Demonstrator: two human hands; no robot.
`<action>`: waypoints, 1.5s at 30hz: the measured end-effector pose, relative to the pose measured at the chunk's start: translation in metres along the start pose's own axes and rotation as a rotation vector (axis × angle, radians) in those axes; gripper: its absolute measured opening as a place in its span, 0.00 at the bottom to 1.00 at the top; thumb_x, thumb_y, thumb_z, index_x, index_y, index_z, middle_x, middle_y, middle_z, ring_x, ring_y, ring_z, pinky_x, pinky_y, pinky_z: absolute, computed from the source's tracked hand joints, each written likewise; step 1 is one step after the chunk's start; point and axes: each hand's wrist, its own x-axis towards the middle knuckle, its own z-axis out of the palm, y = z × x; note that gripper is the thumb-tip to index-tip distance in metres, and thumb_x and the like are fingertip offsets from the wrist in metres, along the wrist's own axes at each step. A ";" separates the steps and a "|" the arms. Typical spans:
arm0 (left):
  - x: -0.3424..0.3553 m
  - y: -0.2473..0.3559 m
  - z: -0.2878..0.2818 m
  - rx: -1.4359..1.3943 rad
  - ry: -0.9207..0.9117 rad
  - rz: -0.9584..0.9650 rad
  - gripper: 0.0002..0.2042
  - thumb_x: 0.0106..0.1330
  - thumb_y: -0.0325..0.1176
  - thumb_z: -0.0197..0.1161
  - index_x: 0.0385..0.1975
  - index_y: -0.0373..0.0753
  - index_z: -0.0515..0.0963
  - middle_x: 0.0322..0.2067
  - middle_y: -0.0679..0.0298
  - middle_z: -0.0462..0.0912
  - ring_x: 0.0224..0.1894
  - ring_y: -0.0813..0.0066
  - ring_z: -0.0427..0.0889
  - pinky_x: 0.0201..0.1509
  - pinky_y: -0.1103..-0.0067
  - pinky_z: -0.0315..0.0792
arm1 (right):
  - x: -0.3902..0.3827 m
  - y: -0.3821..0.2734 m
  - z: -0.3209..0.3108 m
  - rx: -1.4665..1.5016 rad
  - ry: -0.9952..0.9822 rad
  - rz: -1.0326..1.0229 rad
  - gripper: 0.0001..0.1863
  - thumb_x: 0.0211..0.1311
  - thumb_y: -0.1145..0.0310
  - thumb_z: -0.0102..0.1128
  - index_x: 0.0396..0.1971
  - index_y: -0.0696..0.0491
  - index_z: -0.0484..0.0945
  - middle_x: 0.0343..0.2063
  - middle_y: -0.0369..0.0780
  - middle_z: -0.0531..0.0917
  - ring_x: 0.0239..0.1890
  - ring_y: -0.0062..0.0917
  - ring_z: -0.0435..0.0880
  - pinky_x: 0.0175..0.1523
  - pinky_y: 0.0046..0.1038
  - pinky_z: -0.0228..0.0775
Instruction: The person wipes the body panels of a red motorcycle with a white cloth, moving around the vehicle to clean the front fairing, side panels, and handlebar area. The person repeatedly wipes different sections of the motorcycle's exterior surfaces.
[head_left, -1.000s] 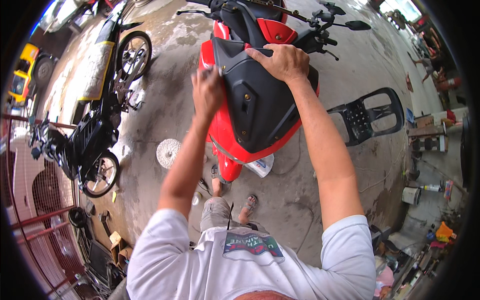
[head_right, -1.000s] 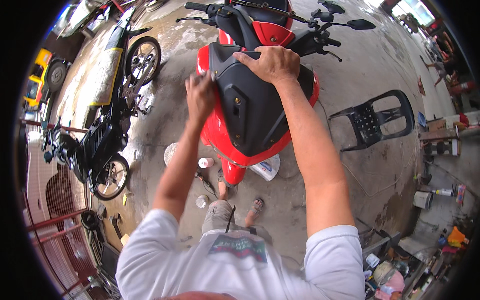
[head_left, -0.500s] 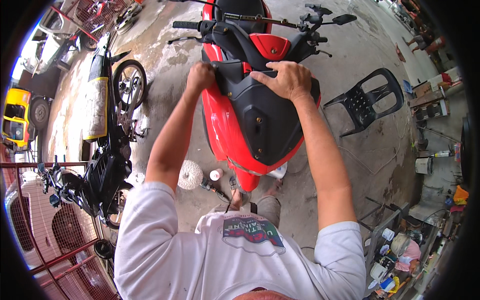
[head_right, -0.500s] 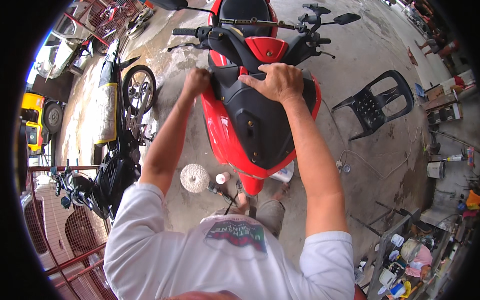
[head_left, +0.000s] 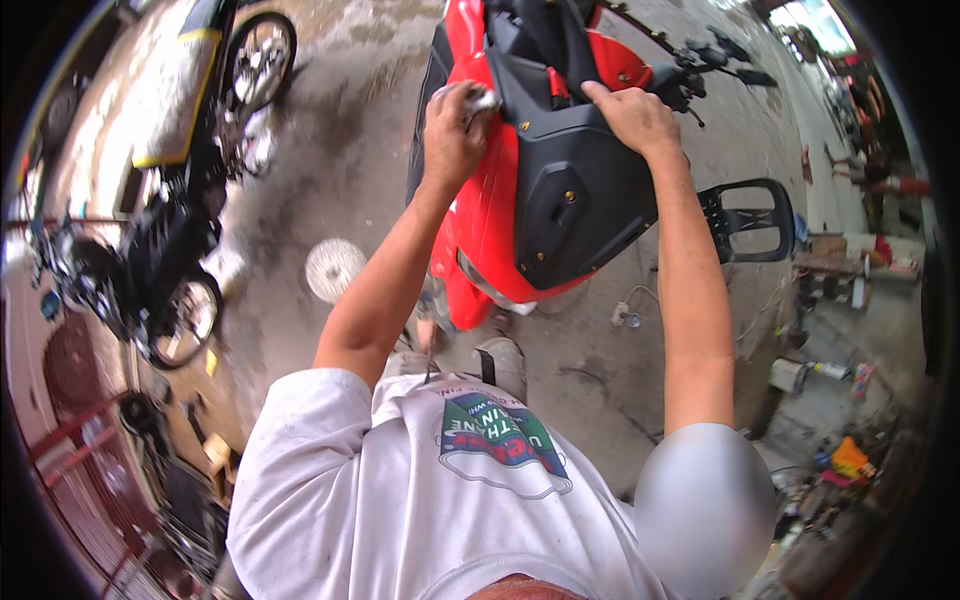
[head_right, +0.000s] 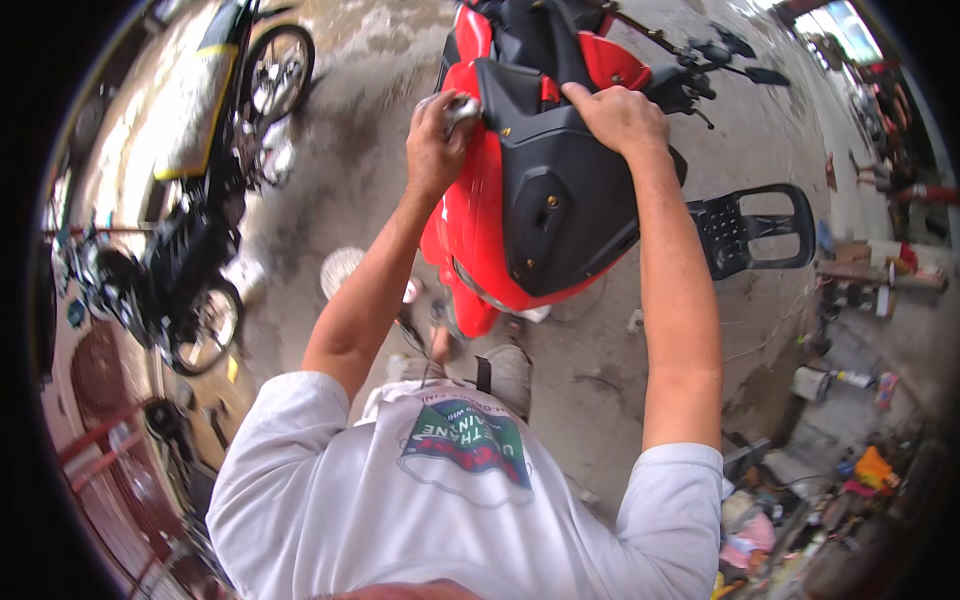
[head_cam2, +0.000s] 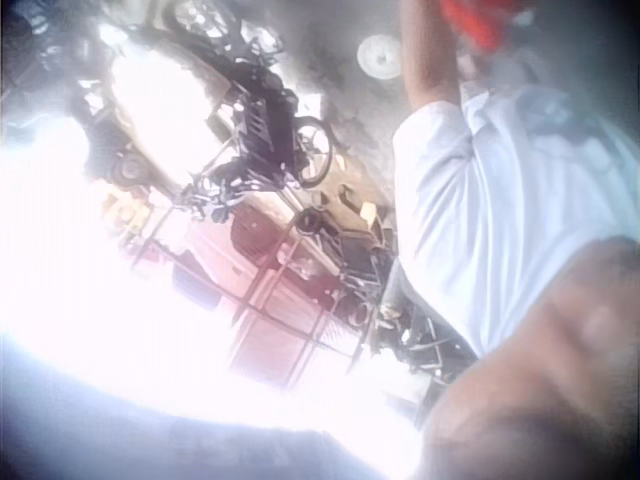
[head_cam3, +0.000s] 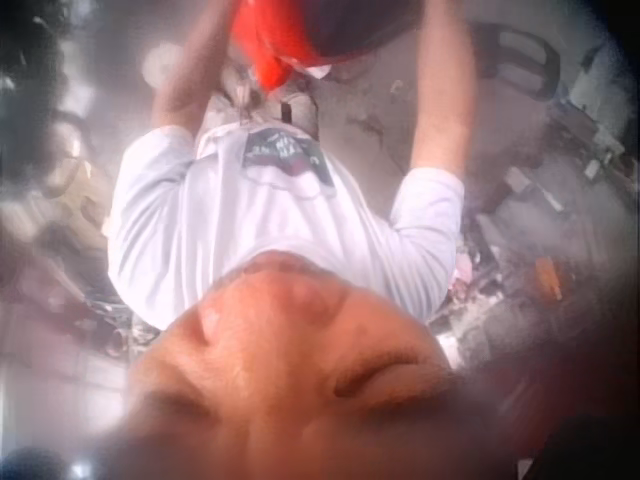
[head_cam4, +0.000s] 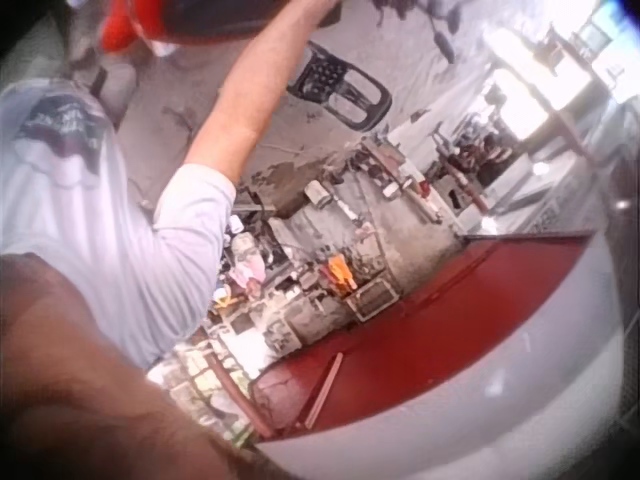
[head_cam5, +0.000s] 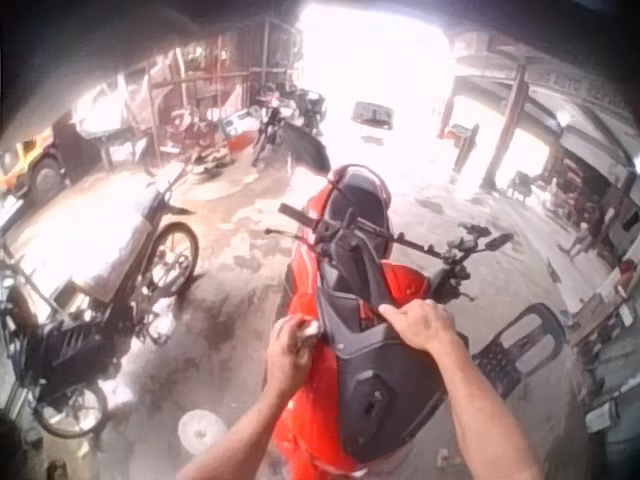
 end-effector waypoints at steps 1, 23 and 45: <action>-0.026 -0.005 -0.005 0.046 0.035 0.044 0.20 0.64 0.21 0.66 0.57 0.37 0.80 0.56 0.49 0.83 0.58 0.45 0.80 0.63 0.60 0.73 | -0.006 -0.009 -0.006 0.019 -0.033 -0.017 0.40 0.66 0.25 0.45 0.46 0.46 0.91 0.50 0.52 0.88 0.58 0.53 0.83 0.64 0.47 0.72; -0.082 -0.082 0.027 -0.361 0.149 -0.360 0.15 0.75 0.26 0.57 0.58 0.37 0.83 0.61 0.50 0.82 0.63 0.55 0.82 0.69 0.65 0.73 | 0.000 0.013 -0.002 0.165 0.013 -0.133 0.32 0.77 0.43 0.49 0.47 0.58 0.90 0.46 0.52 0.90 0.53 0.39 0.87 0.65 0.32 0.68; -0.273 -0.163 -0.019 -0.010 0.084 -0.778 0.14 0.68 0.24 0.62 0.51 0.40 0.86 0.50 0.53 0.86 0.52 0.52 0.83 0.61 0.61 0.74 | -0.008 0.039 -0.009 0.407 -0.146 0.029 0.31 0.80 0.50 0.45 0.51 0.64 0.87 0.40 0.46 0.90 0.44 0.28 0.86 0.59 0.28 0.72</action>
